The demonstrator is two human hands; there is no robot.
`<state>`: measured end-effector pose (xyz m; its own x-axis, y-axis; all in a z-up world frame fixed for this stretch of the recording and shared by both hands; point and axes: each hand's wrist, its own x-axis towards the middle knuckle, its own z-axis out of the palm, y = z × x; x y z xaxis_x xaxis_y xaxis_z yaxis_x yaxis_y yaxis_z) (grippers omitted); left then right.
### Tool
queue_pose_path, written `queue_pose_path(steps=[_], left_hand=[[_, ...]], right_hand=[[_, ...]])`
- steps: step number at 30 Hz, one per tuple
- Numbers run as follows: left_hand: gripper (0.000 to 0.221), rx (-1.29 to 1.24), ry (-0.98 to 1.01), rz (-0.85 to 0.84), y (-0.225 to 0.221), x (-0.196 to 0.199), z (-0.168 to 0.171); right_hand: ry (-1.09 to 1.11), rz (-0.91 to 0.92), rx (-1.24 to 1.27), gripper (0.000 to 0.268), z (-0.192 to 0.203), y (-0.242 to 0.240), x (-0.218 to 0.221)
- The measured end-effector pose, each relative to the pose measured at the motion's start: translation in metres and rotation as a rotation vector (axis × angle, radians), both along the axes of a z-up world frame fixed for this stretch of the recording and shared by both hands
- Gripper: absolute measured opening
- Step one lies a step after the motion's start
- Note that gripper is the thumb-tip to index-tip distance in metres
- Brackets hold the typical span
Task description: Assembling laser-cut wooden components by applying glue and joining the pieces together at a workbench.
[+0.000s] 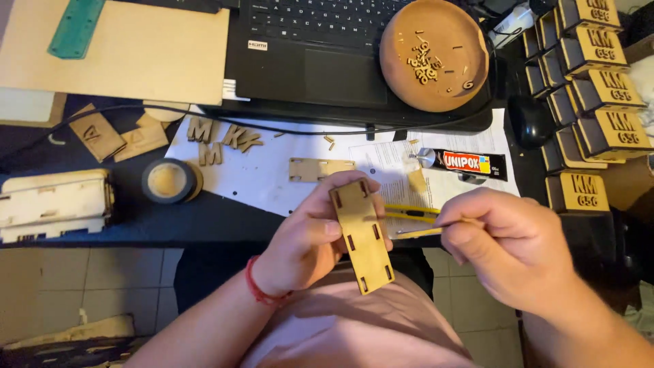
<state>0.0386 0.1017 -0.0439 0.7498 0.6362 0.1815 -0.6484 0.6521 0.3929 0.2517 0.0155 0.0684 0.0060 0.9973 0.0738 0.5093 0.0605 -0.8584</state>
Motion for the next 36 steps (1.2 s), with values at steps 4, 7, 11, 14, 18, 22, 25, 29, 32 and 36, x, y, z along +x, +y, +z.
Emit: queue_pose_path(steps=[4,7,11,14,18,22,25,29,32,36], left_hand=[[0.064,0.010,-0.038,-0.064,-0.016,-0.001,0.007],[0.069,0.007,-0.080,-0.099,-0.029,-0.003,0.010],[0.069,0.044,-0.095,-0.123,-0.045,-0.006,0.012],[0.071,0.060,-0.079,-0.123,-0.055,-0.005,0.017],[0.072,0.067,-0.041,-0.157,-0.064,-0.006,0.025],[0.069,0.130,-0.020,-0.144,-0.074,-0.005,0.036],[0.071,0.157,-0.026,-0.153,-0.083,-0.003,0.039],[0.069,0.164,-0.022,-0.153,-0.090,-0.005,0.044],[0.067,0.180,-0.027,-0.183,-0.093,-0.008,0.048],[0.066,0.124,0.006,-0.207,-0.098,-0.004,0.050]], right_hand=[[-0.237,0.008,0.059,0.018,-0.007,-0.016,-0.007],[-0.247,0.015,0.065,0.016,-0.008,-0.027,-0.013],[-0.234,0.013,0.034,0.014,-0.007,-0.042,-0.016],[-0.266,-0.006,0.064,0.015,-0.001,-0.050,-0.018],[-0.383,-0.009,0.111,0.016,0.000,-0.062,-0.010],[-0.397,-0.024,0.194,0.014,0.000,-0.072,-0.008],[-0.406,-0.029,0.231,0.014,0.001,-0.079,-0.009],[-0.486,0.178,0.287,0.021,0.009,-0.086,-0.005],[-0.514,0.167,0.334,0.018,0.012,-0.090,-0.003],[-0.592,0.086,0.323,0.015,0.020,-0.087,-0.004]])
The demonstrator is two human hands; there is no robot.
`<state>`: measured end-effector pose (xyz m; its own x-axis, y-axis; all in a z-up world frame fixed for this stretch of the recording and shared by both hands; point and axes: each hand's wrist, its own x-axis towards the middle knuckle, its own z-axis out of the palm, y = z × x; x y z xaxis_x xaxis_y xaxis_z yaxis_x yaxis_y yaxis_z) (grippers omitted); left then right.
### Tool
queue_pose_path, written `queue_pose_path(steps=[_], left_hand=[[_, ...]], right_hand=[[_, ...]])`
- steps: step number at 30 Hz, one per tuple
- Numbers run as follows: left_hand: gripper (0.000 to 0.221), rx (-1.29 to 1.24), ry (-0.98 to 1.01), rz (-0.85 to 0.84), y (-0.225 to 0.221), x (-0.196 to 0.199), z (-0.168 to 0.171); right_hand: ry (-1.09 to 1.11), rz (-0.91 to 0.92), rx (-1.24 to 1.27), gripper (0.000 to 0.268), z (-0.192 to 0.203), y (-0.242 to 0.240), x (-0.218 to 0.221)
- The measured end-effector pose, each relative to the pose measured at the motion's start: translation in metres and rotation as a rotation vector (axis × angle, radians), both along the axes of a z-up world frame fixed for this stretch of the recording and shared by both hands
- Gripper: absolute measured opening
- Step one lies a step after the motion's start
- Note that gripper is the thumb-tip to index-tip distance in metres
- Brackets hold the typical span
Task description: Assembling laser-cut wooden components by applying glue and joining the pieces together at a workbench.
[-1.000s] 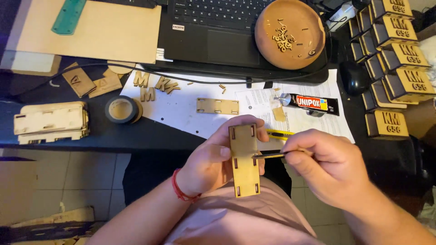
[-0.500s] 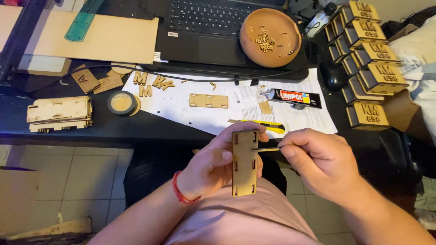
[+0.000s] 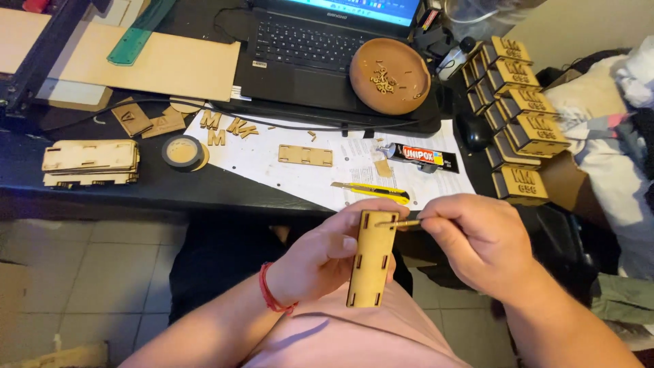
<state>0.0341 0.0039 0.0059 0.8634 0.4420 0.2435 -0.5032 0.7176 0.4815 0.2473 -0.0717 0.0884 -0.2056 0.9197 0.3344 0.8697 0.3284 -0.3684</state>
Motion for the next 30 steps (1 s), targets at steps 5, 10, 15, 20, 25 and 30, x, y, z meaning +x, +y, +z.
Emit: queue_pose_path(steps=[5,10,15,20,25,30], left_hand=[[0.083,-0.087,0.006,-0.043,0.000,-0.001,0.003],[0.088,-0.092,0.048,-0.056,-0.001,-0.006,0.004],[0.086,-0.103,0.019,-0.052,-0.006,-0.007,0.003],[0.088,-0.074,-0.024,-0.027,-0.004,-0.007,-0.002],[0.084,-0.059,-0.012,-0.031,-0.008,-0.006,-0.001],[0.087,-0.053,0.012,-0.022,-0.008,-0.006,0.001]], right_hand=[[0.018,-0.078,0.081,0.013,0.004,0.003,-0.002],[-0.012,-0.111,0.098,0.014,-0.005,-0.003,-0.006],[-0.072,0.031,0.183,0.015,-0.006,-0.002,-0.013],[-0.156,-0.022,0.237,0.016,-0.004,-0.005,-0.009],[-0.131,0.204,0.247,0.010,-0.002,-0.001,-0.019],[-0.150,0.140,0.275,0.013,-0.005,0.002,-0.016]])
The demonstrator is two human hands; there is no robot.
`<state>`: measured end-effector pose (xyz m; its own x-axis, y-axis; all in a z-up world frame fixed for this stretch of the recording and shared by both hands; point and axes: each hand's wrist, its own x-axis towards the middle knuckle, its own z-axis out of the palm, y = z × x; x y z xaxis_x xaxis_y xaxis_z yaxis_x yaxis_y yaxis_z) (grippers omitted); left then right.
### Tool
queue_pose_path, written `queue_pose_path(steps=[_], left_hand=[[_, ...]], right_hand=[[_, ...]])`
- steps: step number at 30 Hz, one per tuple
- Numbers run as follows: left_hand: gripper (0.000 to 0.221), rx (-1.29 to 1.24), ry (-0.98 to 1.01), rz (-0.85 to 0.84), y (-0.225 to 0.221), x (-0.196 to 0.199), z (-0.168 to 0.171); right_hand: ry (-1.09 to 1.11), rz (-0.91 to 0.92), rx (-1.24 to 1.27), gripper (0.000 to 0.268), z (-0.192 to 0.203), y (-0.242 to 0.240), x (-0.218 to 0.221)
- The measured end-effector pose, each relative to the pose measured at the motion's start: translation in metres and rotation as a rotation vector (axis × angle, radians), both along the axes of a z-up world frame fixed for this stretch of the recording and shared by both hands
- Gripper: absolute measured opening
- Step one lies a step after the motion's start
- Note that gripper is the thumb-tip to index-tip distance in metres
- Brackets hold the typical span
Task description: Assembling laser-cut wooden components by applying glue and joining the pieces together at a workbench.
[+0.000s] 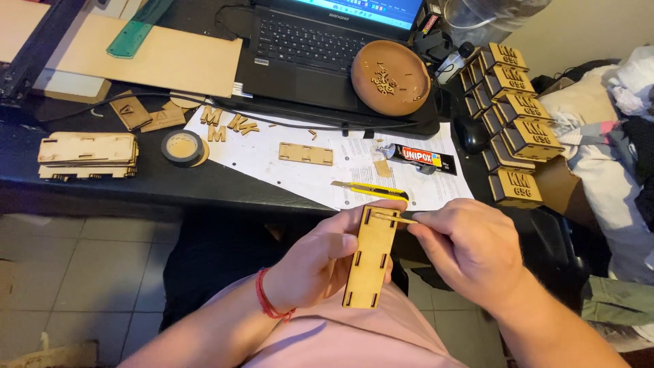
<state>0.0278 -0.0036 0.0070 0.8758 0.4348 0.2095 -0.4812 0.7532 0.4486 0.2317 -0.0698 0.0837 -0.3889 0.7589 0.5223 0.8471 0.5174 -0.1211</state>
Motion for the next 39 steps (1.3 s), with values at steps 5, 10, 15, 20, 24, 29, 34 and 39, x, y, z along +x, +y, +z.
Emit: queue_pose_path(steps=[5,10,15,20,24,29,34,39], left_hand=[[0.079,-0.069,0.007,-0.009,0.001,0.000,-0.002],[0.082,-0.056,0.006,-0.005,0.001,-0.002,0.001],[0.078,-0.034,0.019,0.008,0.000,-0.001,-0.001],[0.078,-0.047,-0.059,0.020,0.003,-0.003,-0.006],[0.076,-0.075,-0.070,0.003,0.002,-0.001,-0.008],[0.077,-0.054,-0.060,-0.002,-0.002,-0.001,-0.001],[0.078,-0.045,-0.056,-0.017,0.000,-0.009,0.000],[0.080,-0.021,-0.030,-0.010,-0.002,-0.012,0.006]], right_hand=[[0.040,0.048,0.004,0.012,-0.001,-0.002,0.000],[0.041,0.171,-0.013,0.011,0.003,-0.003,-0.006],[-0.004,0.224,-0.001,0.011,0.011,-0.006,-0.007],[-0.059,0.221,0.022,0.008,0.010,-0.012,-0.001],[0.046,0.196,0.037,0.014,0.011,-0.014,0.000],[0.029,0.312,0.093,0.010,-0.001,0.005,-0.009],[0.003,0.316,0.091,0.008,0.004,0.008,-0.010],[-0.022,0.296,0.083,0.006,-0.002,0.004,0.001]])
